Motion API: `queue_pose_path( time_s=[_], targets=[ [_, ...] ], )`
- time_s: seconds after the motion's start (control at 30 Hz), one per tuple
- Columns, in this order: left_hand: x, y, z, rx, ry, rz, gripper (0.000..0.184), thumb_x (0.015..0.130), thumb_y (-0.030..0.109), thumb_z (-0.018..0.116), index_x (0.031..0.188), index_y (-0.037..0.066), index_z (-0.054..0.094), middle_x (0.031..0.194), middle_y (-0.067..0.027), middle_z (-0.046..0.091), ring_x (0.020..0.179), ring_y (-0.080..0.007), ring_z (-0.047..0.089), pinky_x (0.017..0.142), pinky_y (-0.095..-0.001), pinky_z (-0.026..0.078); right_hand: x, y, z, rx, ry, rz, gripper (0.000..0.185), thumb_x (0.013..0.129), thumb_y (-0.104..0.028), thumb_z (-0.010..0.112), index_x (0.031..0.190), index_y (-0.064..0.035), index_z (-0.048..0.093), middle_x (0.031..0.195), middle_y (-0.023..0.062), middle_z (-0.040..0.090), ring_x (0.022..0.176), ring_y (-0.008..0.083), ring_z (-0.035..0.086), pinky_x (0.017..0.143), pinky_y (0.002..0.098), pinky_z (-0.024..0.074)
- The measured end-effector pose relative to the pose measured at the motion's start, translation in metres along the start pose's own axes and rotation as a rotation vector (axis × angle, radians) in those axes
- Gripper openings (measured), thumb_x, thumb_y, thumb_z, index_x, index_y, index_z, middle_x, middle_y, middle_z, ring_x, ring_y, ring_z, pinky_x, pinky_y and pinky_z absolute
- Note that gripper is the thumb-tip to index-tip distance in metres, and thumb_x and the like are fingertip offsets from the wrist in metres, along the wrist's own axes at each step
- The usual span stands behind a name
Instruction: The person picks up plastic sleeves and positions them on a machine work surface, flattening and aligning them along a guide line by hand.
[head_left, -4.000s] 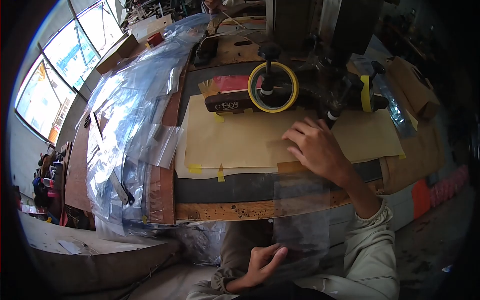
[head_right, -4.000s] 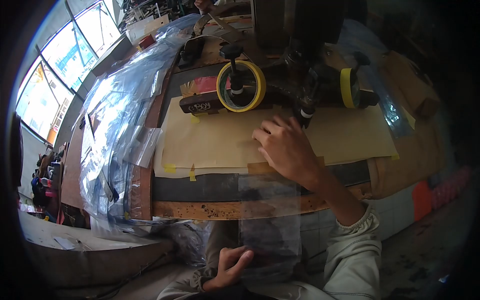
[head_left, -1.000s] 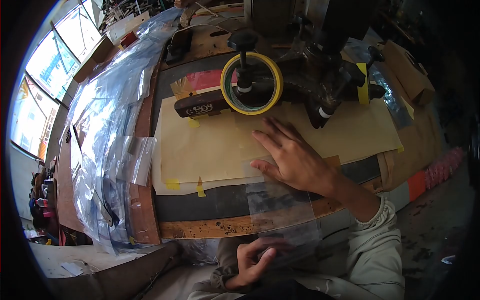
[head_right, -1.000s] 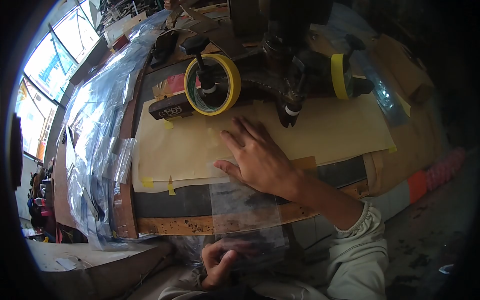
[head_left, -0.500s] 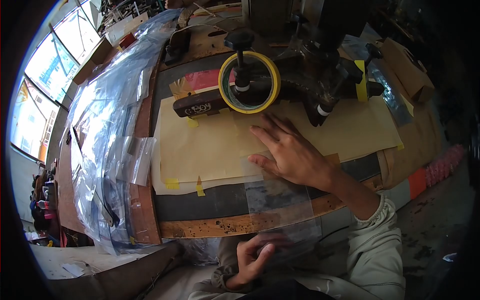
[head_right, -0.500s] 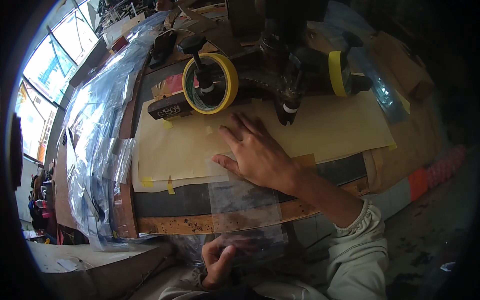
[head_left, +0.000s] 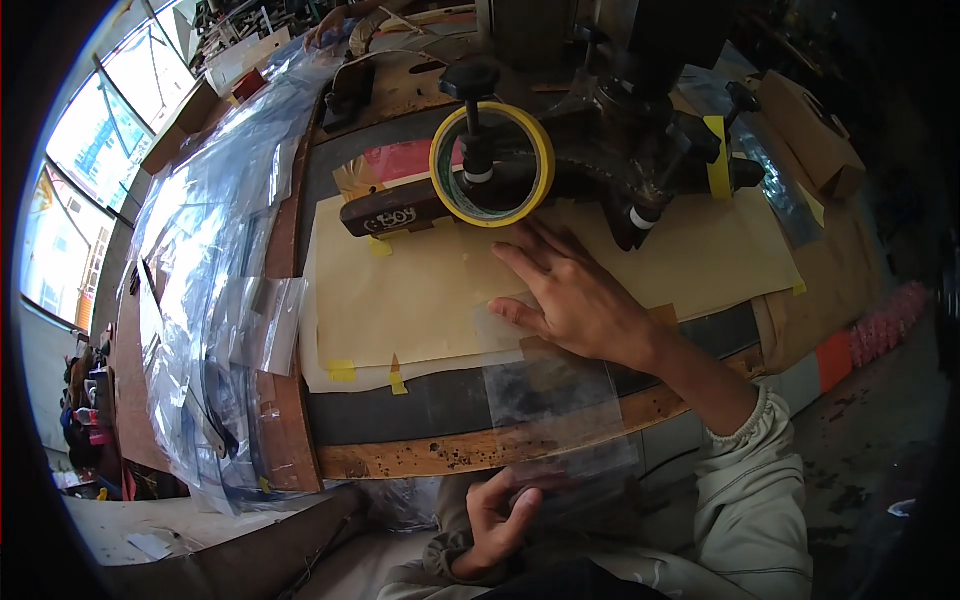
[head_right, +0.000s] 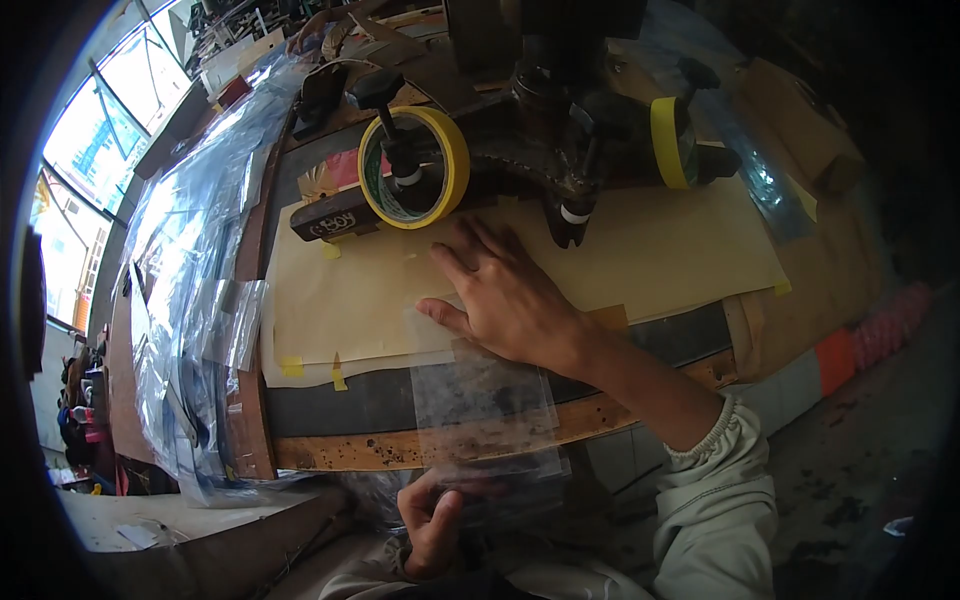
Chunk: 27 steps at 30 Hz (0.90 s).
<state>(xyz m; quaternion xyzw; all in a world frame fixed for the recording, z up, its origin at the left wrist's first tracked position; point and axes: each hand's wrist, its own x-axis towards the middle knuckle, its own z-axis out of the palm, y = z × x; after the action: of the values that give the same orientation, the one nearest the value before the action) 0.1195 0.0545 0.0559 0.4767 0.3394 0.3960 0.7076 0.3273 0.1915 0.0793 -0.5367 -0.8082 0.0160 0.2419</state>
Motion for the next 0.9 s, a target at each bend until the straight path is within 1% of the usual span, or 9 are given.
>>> queue_pose_path(
  time_s=[0.03, 0.13, 0.33, 0.63, 0.73, 0.83, 0.9],
  targets=[
    [0.000, 0.000, 0.000, -0.005, 0.005, -0.002, 0.038, 0.093, 0.025, 0.054, 0.102, -0.010, 0.064, 0.091, -0.0193, 0.071, 0.088, -0.0243, 0.068, 0.087, -0.0362, 0.050, 0.000, 0.000, 0.000, 0.004, 0.004, -0.005, 0.057, 0.097, -0.045, 0.048, 0.124, 0.0050, 0.051, 0.135, 0.0306, 0.043, 0.132, 0.0433, 0.038, 0.110, 0.0488, 0.0309],
    [-0.001, -0.007, -0.010, -0.065, -0.113, 0.075, 0.030, 0.096, 0.010, 0.052, 0.117, -0.011, 0.057, 0.102, -0.0220, 0.070, 0.101, -0.0265, 0.067, 0.093, -0.0355, 0.048, 0.003, 0.001, -0.002, 0.035, -0.018, 0.005, 0.057, 0.096, -0.045, 0.048, 0.124, 0.0049, 0.051, 0.135, 0.0298, 0.044, 0.132, 0.0418, 0.038, 0.110, 0.0482, 0.0309],
    [-0.001, -0.008, -0.011, -0.086, -0.107, 0.056, 0.031, 0.097, 0.011, 0.051, 0.119, -0.010, 0.056, 0.102, -0.0216, 0.070, 0.102, -0.0255, 0.066, 0.095, -0.0360, 0.047, 0.002, 0.002, 0.001, 0.000, -0.004, 0.009, 0.058, 0.096, -0.044, 0.050, 0.125, 0.0056, 0.052, 0.137, 0.0276, 0.043, 0.133, 0.0405, 0.038, 0.111, 0.0478, 0.0307],
    [-0.001, -0.008, -0.010, -0.073, -0.081, 0.056, 0.029, 0.097, 0.011, 0.051, 0.116, -0.009, 0.058, 0.103, -0.0211, 0.070, 0.101, -0.0250, 0.067, 0.093, -0.0348, 0.048, 0.004, 0.003, 0.002, -0.003, 0.008, 0.024, 0.060, 0.095, -0.046, 0.050, 0.126, 0.0055, 0.053, 0.138, 0.0254, 0.044, 0.131, 0.0405, 0.041, 0.111, 0.0473, 0.0319],
    [-0.001, -0.006, -0.009, -0.073, -0.057, 0.029, 0.028, 0.097, 0.011, 0.051, 0.115, -0.009, 0.059, 0.103, -0.0207, 0.070, 0.100, -0.0249, 0.067, 0.093, -0.0343, 0.048, 0.003, 0.004, 0.005, -0.048, 0.036, 0.010, 0.059, 0.094, -0.046, 0.053, 0.125, 0.0048, 0.054, 0.138, 0.0274, 0.044, 0.129, 0.0409, 0.043, 0.109, 0.0475, 0.0346],
    [0.000, -0.007, -0.009, -0.071, -0.067, 0.069, 0.028, 0.097, 0.011, 0.051, 0.115, -0.009, 0.059, 0.104, -0.0207, 0.070, 0.100, -0.0246, 0.067, 0.092, -0.0337, 0.048, 0.000, -0.003, 0.005, -0.115, 0.080, 0.051, 0.062, 0.093, -0.047, 0.053, 0.124, 0.0068, 0.054, 0.133, 0.0310, 0.046, 0.127, 0.0418, 0.046, 0.107, 0.0464, 0.0382],
    [-0.001, -0.006, -0.010, -0.055, -0.067, 0.047, 0.028, 0.097, 0.011, 0.051, 0.114, -0.009, 0.059, 0.103, -0.0204, 0.070, 0.100, -0.0246, 0.067, 0.092, -0.0338, 0.048, -0.003, -0.006, 0.008, -0.155, 0.089, 0.068, 0.064, 0.093, -0.049, 0.053, 0.122, 0.0087, 0.054, 0.130, 0.0328, 0.048, 0.125, 0.0423, 0.047, 0.106, 0.0451, 0.0399]
  ],
)
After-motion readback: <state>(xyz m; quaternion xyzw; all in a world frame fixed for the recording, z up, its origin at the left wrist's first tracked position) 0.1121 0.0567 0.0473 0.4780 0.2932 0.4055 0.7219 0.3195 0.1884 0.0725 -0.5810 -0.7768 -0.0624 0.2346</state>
